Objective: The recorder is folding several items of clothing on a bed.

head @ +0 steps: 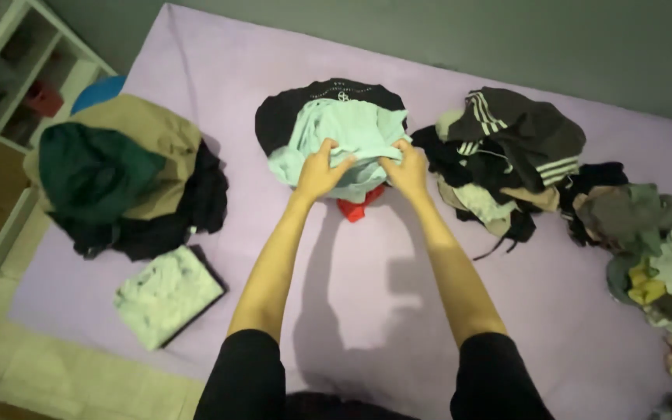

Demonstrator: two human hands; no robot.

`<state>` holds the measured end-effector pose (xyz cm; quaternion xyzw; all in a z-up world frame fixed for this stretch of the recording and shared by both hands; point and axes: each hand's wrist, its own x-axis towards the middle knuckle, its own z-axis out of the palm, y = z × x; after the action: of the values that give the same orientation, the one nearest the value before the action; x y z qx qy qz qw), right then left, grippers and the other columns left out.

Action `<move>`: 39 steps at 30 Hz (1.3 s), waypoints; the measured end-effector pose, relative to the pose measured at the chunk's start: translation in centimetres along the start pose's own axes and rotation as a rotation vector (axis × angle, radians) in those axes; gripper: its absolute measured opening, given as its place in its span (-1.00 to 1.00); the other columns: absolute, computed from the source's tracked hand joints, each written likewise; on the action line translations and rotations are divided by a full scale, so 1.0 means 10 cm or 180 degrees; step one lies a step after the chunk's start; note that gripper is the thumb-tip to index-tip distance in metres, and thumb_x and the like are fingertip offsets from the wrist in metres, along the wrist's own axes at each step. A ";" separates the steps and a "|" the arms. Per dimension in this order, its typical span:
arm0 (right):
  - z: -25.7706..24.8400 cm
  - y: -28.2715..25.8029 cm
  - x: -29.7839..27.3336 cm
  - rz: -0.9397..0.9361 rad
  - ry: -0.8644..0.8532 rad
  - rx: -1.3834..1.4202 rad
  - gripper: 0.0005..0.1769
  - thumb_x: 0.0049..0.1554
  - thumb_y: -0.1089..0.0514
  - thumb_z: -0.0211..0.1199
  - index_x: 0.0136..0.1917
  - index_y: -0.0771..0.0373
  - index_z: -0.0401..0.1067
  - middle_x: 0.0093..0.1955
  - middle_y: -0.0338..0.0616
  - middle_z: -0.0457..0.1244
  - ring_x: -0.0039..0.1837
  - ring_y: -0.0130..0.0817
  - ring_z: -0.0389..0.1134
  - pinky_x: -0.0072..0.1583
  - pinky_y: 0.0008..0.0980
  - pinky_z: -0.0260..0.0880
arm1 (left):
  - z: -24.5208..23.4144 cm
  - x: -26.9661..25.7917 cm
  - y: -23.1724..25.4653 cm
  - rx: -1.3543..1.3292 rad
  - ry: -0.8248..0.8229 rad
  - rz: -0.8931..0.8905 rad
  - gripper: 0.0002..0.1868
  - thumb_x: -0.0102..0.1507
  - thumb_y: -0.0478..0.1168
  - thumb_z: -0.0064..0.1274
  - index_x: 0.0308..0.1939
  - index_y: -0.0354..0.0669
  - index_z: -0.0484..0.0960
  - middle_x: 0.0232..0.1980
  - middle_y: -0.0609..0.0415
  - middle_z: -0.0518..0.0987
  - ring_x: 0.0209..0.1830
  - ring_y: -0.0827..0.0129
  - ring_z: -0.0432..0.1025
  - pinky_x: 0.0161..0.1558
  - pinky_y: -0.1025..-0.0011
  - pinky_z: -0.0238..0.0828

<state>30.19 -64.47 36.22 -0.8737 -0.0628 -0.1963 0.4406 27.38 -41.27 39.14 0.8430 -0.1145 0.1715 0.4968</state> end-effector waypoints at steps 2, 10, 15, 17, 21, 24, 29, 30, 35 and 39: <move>-0.37 -0.24 -0.15 -0.0218 -0.0139 -0.0097 -0.68 -0.01 0.02 0.47 -0.10 0.24 0.48 -0.20 0.03 0.41 -0.16 -0.17 0.49 -0.08 -0.27 0.43 | -0.13 -0.21 0.26 0.0171 -0.0256 0.0093 -0.53 0.18 -0.02 0.26 0.01 -0.17 0.46 -0.41 -0.30 0.60 -0.34 -0.17 0.55 -0.24 0.00 0.43; -1.18 -0.63 -1.17 -0.0116 -0.1699 -0.1203 -0.64 -0.04 0.01 0.46 0.04 0.10 0.59 -0.13 -0.02 0.42 -0.07 -0.10 0.45 0.00 -0.19 0.38 | 0.03 -1.24 0.28 0.0893 -0.0444 0.0765 -0.61 0.15 -0.36 0.04 0.06 -0.08 0.65 -0.14 -0.22 0.66 -0.10 -0.16 0.56 -0.03 0.05 0.47; -1.02 -0.23 -1.47 0.0156 -0.1519 0.0217 -0.75 0.12 0.21 0.18 0.06 0.23 0.55 -0.08 -0.19 0.40 -0.02 -0.33 0.38 0.06 -0.34 0.36 | 0.19 -1.54 0.15 0.0182 -0.0546 0.0494 -0.58 0.25 -0.39 -0.11 0.21 -0.30 0.48 -0.04 -0.38 0.58 0.03 -0.25 0.47 0.07 0.02 0.40; -1.06 -0.32 -1.60 0.0480 -0.1428 0.0866 -0.72 0.08 0.24 0.16 0.06 0.23 0.56 -0.06 -0.24 0.40 0.00 -0.38 0.36 0.08 -0.37 0.34 | 0.00 -1.71 0.46 -0.0068 -0.0630 0.0625 -0.60 0.23 -0.37 -0.09 0.16 -0.31 0.48 -0.04 -0.36 0.58 0.02 -0.22 0.48 0.05 0.05 0.41; -1.06 -0.46 -1.94 0.0941 -0.1179 0.2437 -0.72 0.07 0.20 0.17 0.03 0.26 0.56 -0.02 -0.27 0.40 0.04 -0.39 0.36 0.12 -0.40 0.36 | -0.48 -2.09 1.29 -0.0456 -0.1068 0.0590 -0.60 0.14 -0.16 0.28 -0.07 -0.32 0.53 -0.12 -0.32 0.61 -0.10 -0.12 0.53 -0.06 0.11 0.43; -1.07 -0.94 -2.38 0.0815 -0.1175 0.1594 -0.70 0.09 0.06 0.28 0.04 0.26 0.53 -0.03 -0.17 0.39 0.04 -0.29 0.37 0.11 -0.31 0.38 | -0.26 -2.12 0.82 0.0746 -0.1944 0.1118 -0.57 0.05 -0.12 0.27 -0.12 -0.28 0.53 -0.13 -0.32 0.62 -0.09 -0.13 0.53 -0.05 0.12 0.44; -1.17 -1.09 -2.90 0.0067 -0.1040 -0.2048 -0.48 -0.13 0.09 0.49 0.11 0.16 0.48 -0.04 -0.01 0.36 0.04 -0.03 0.37 0.01 -0.05 0.39 | 0.14 -2.22 0.30 0.0493 -0.1225 0.1416 -0.82 0.21 -0.25 0.05 -0.14 -0.22 0.61 -0.11 -0.27 0.63 -0.08 -0.15 0.54 -0.06 0.10 0.46; -1.14 -0.87 -2.97 -0.0017 -0.0645 -0.2300 -0.58 -0.11 0.19 0.40 0.07 0.14 0.54 0.01 -0.06 0.38 0.08 -0.04 0.39 -0.01 -0.05 0.42 | 0.15 -2.28 0.31 0.0058 -0.1275 0.1073 -0.83 0.29 -0.24 0.00 -0.11 -0.23 0.60 -0.13 -0.25 0.64 -0.10 -0.13 0.55 -0.06 0.13 0.47; -1.35 -0.42 -2.96 0.1257 -0.0803 0.1516 -0.67 0.16 0.14 0.24 0.17 0.31 0.49 0.02 -0.16 0.41 0.05 -0.30 0.42 0.05 -0.24 0.46 | -0.20 -2.50 0.95 -0.0226 -0.1514 0.0848 -0.64 0.07 -0.16 0.20 -0.13 -0.27 0.57 -0.20 -0.24 0.64 -0.18 -0.11 0.56 -0.13 0.11 0.47; -1.51 -0.50 -2.87 0.0902 -0.1349 0.1971 -0.56 0.10 0.28 0.33 0.25 0.39 0.40 0.09 -0.07 0.32 0.06 -0.27 0.36 0.03 -0.20 0.43 | 0.25 -2.37 0.42 0.1466 -0.1571 0.0791 -0.65 0.11 -0.31 0.02 -0.03 -0.07 0.68 -0.13 -0.21 0.66 -0.09 -0.14 0.55 -0.09 0.00 0.45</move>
<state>-1.83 -71.59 36.60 -0.7208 -0.0873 0.0792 0.6831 4.67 -44.92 31.81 0.9285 -0.2910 0.0432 0.2266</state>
